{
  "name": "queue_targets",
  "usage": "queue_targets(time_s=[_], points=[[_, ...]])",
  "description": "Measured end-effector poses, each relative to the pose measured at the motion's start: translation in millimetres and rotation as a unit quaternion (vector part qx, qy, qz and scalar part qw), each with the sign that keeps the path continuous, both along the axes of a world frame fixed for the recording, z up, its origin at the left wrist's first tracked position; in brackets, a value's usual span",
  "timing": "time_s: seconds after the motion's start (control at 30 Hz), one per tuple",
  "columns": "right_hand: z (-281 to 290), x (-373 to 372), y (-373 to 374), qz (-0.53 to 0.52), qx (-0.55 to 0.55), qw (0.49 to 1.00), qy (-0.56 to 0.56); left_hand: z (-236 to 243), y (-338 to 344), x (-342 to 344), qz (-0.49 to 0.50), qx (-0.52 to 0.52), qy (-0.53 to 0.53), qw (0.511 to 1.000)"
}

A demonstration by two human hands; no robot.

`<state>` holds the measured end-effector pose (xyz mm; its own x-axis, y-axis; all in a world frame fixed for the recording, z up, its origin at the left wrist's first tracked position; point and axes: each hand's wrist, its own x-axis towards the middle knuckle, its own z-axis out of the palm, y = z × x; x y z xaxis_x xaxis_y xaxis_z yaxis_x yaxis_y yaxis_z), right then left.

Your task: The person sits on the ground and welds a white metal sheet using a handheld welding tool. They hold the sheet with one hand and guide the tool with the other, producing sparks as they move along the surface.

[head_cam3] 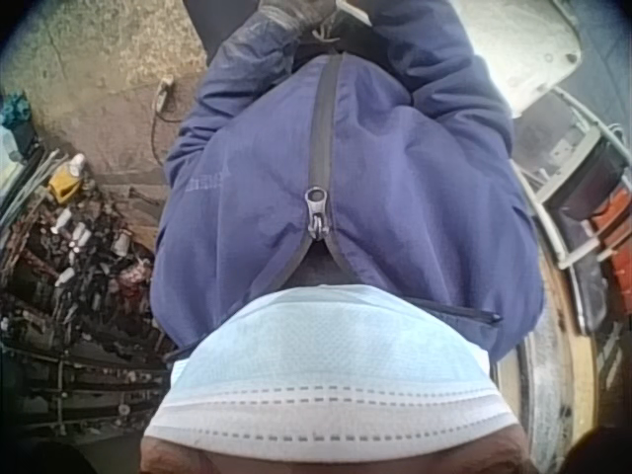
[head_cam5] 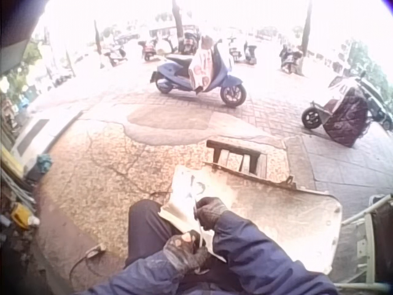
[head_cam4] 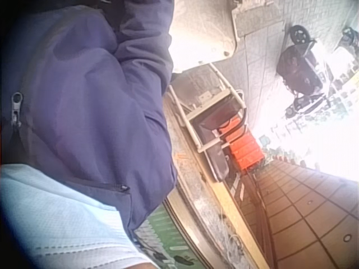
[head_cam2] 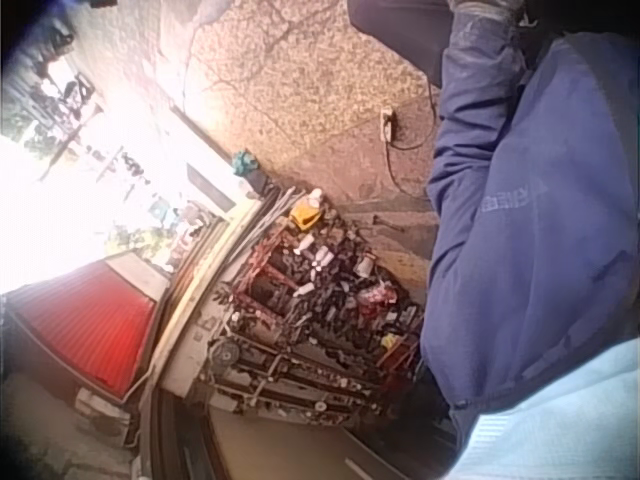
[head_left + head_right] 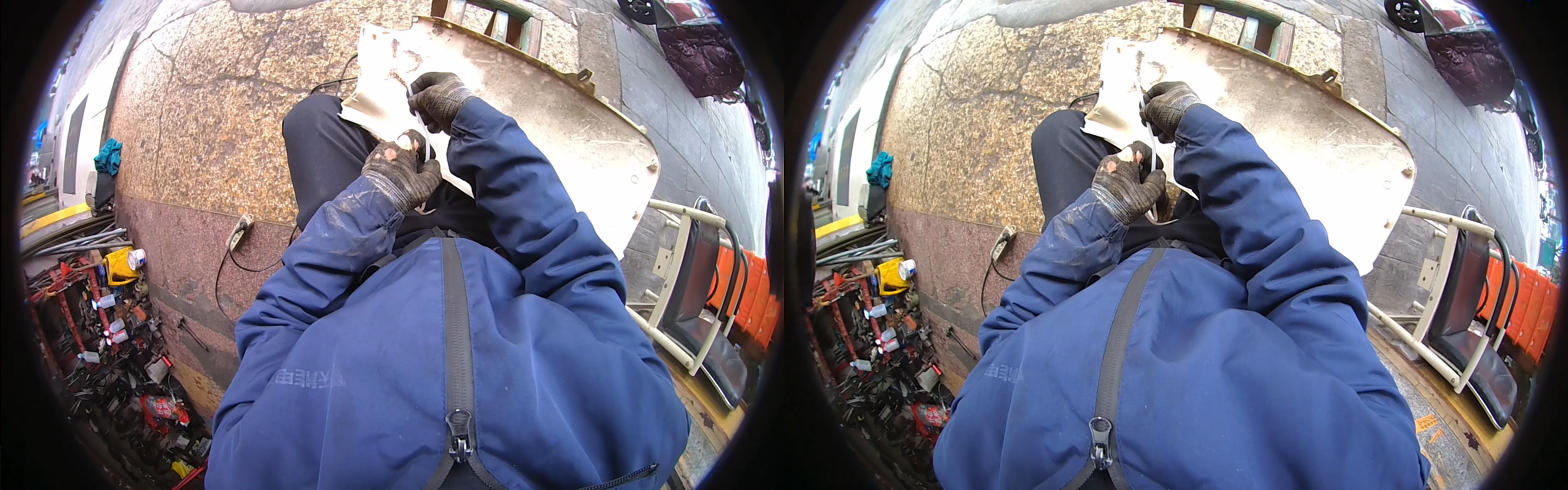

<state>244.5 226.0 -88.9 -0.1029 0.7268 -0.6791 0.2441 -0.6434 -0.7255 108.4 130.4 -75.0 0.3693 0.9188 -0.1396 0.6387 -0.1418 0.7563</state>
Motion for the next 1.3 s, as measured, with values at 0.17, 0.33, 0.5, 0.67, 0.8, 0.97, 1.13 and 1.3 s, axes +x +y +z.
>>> queue_targets(time_s=[0.17,0.33,0.5,0.67,0.8,0.97,1.13,1.3], points=[[0.0,-0.1,0.7,0.000,-0.001,1.000,0.007,0.4,0.5,0.1,-0.002,0.014,-0.005,1.000],[3.3,-3.3,-2.2,-0.018,0.015,1.000,0.012,1.5,0.8,0.1,0.005,-0.004,-0.016,1.000],[6.3,-5.8,-3.0,-0.027,0.020,0.999,0.011,-2.4,-0.7,-0.3,0.010,0.012,-0.029,0.999],[5.1,-7.3,-3.0,-0.040,0.011,0.999,0.007,-5.0,-1.2,-0.1,0.023,0.010,-0.036,0.999],[3.1,-6.4,-2.5,-0.035,0.013,0.999,0.016,-2.3,-0.5,-0.5,0.009,0.012,-0.020,1.000],[-0.8,-5.5,-2.6,-0.033,0.014,0.999,0.023,-1.3,-0.7,-0.1,0.012,0.014,-0.018,1.000],[-0.1,-5.8,-2.0,-0.028,0.012,0.999,0.010,-4.1,-1.0,-0.7,0.007,0.020,-0.029,0.999],[3.7,-7.5,-4.0,-0.037,0.019,0.999,0.008,-5.1,-1.7,-0.1,0.014,0.022,-0.048,0.999]])
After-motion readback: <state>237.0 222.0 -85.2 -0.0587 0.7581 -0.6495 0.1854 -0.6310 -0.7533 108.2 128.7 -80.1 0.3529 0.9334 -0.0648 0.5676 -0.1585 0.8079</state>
